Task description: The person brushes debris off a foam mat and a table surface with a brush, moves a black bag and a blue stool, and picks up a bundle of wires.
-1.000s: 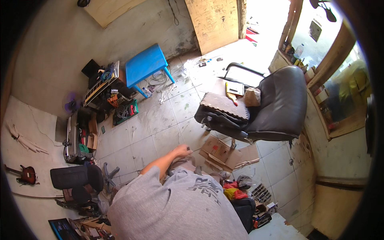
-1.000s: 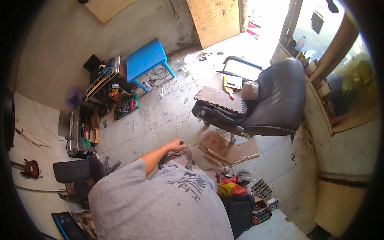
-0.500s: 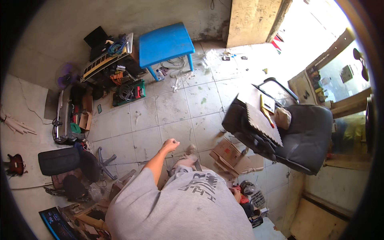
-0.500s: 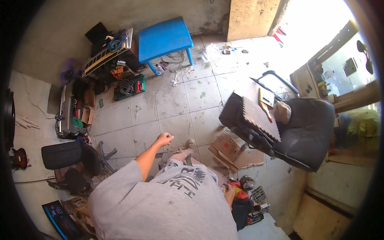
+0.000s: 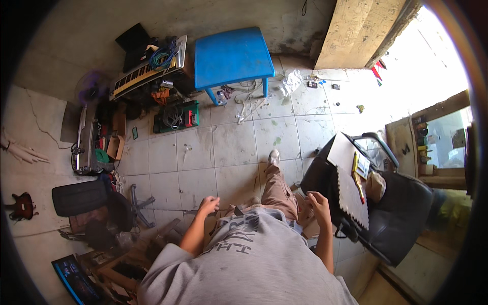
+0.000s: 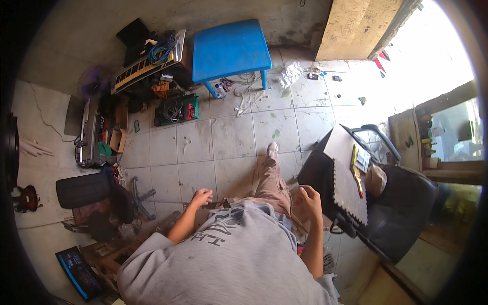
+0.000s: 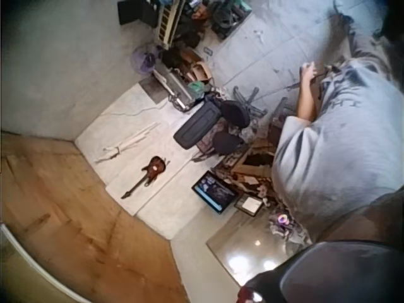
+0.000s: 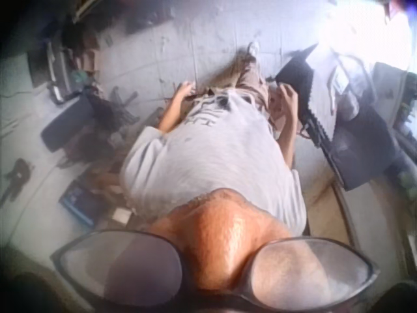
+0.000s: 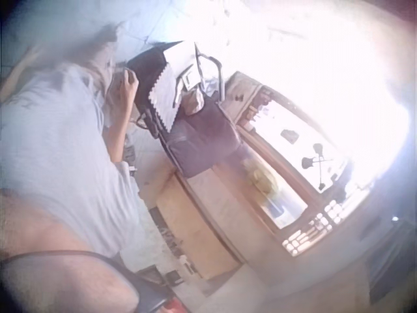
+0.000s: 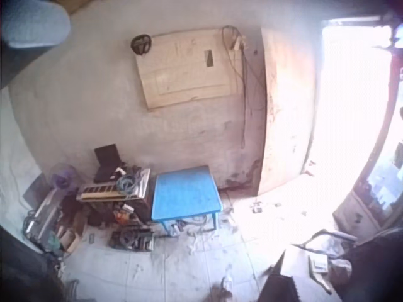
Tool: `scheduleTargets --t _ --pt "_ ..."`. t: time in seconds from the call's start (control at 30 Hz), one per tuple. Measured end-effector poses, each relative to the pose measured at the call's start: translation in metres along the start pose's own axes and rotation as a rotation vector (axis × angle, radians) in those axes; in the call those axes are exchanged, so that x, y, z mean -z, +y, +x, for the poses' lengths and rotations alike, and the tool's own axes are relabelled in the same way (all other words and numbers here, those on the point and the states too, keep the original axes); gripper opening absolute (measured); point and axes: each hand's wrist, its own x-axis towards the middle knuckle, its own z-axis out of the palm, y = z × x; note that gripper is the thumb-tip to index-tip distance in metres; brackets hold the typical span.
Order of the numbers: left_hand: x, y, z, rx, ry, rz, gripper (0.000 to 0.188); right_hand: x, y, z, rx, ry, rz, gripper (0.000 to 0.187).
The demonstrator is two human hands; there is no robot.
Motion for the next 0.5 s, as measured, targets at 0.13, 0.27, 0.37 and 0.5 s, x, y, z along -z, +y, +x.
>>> scheduleTargets --t 0.13,0.27,0.37,0.5 --pt "0.035 0.004 0.034 0.161 0.1 -0.016 0.039 -0.016 -0.034 0.116 -0.088 -0.096 0.053 0.029" --pt "0.045 0.067 0.08 0.255 0.209 -0.173 0.044 -0.006 -0.061 0.24 -0.15 -0.084 -0.119 0.031" --pt "0.028 0.15 0.13 0.241 0.166 -0.32 0.05 0.008 -0.095 0.315 -0.142 -0.045 -0.183 0.031" --pt "0.022 0.257 0.243 0.073 0.107 -0.646 0.068 0.002 -0.136 0.375 -0.053 -0.018 -0.34 0.027"
